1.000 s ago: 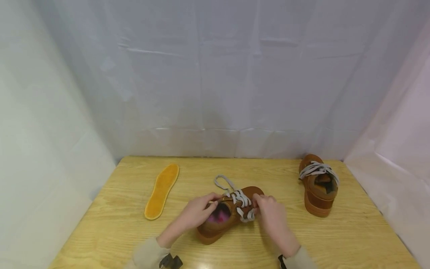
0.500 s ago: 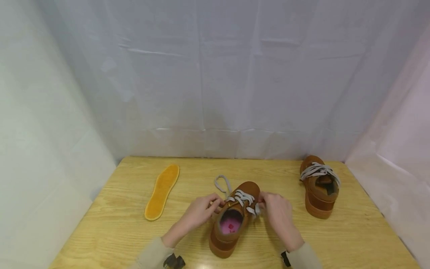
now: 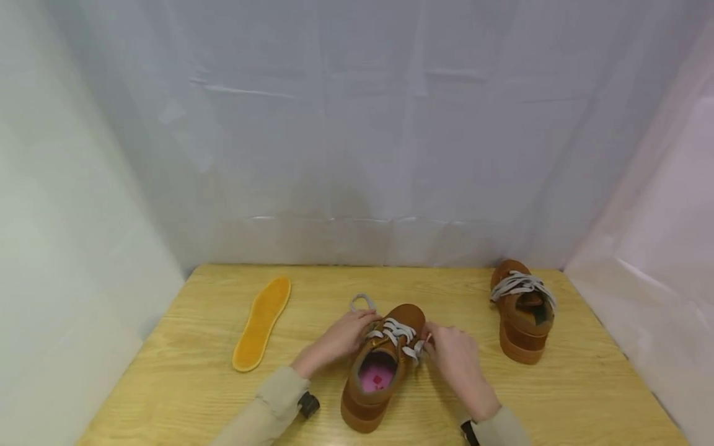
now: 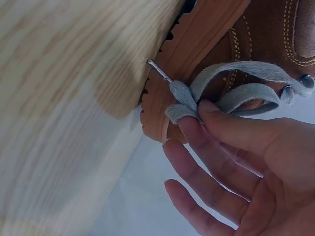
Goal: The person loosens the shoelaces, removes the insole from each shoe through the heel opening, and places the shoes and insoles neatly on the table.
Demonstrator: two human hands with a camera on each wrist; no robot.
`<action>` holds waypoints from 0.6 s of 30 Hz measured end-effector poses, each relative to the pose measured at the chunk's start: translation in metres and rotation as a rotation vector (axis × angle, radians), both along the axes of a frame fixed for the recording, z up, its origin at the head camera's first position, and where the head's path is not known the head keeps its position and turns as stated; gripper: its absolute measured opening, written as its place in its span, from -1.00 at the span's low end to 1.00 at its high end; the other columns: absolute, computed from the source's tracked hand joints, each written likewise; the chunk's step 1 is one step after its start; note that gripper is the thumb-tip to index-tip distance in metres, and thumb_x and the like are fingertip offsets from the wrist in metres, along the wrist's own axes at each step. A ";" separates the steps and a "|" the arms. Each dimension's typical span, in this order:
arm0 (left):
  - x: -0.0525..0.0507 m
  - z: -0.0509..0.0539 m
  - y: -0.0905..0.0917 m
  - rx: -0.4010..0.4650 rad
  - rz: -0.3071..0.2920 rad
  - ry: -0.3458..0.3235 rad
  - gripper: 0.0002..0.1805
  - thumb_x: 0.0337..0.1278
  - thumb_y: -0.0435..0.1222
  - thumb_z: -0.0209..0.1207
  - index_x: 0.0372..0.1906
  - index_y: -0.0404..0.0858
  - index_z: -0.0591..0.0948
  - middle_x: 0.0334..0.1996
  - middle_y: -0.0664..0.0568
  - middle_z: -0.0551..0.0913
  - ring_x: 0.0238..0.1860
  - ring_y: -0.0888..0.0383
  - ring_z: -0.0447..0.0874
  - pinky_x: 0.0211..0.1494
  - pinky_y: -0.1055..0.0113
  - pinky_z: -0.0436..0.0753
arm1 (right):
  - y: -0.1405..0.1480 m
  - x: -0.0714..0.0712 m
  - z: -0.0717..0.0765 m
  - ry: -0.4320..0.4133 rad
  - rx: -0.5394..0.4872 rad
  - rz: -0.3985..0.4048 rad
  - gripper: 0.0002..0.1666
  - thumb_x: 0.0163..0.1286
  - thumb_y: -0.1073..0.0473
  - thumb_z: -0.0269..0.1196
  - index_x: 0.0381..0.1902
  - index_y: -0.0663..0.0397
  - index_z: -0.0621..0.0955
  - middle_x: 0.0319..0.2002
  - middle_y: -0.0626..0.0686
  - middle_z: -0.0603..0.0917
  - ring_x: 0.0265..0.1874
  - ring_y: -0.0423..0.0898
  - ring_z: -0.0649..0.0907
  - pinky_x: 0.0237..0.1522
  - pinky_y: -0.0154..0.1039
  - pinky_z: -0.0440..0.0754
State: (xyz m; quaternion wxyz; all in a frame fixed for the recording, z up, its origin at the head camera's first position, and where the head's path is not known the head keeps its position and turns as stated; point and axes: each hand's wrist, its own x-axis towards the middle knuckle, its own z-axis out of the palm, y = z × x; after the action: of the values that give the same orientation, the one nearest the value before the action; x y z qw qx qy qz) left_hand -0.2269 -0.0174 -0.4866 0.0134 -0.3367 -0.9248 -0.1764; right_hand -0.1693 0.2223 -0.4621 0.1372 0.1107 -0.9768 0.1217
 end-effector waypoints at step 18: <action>-0.006 0.001 -0.023 0.135 0.150 -0.082 -0.86 0.08 -0.48 0.35 -0.41 -0.26 0.61 -0.47 0.01 0.67 -0.41 0.08 0.64 -0.33 0.32 0.61 | -0.005 0.006 0.000 0.036 -0.098 -0.023 -0.74 0.12 0.33 0.46 -0.45 -0.01 0.56 -0.56 -0.06 0.66 -0.67 -0.18 0.53 -0.67 -0.23 0.41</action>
State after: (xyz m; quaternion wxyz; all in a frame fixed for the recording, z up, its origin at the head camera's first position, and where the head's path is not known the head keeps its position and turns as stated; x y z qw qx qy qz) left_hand -0.2330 -0.0406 -0.4854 0.0114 -0.2574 -0.9333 -0.2503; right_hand -0.1633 0.2170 -0.4620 0.1614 0.0946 -0.9682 0.1659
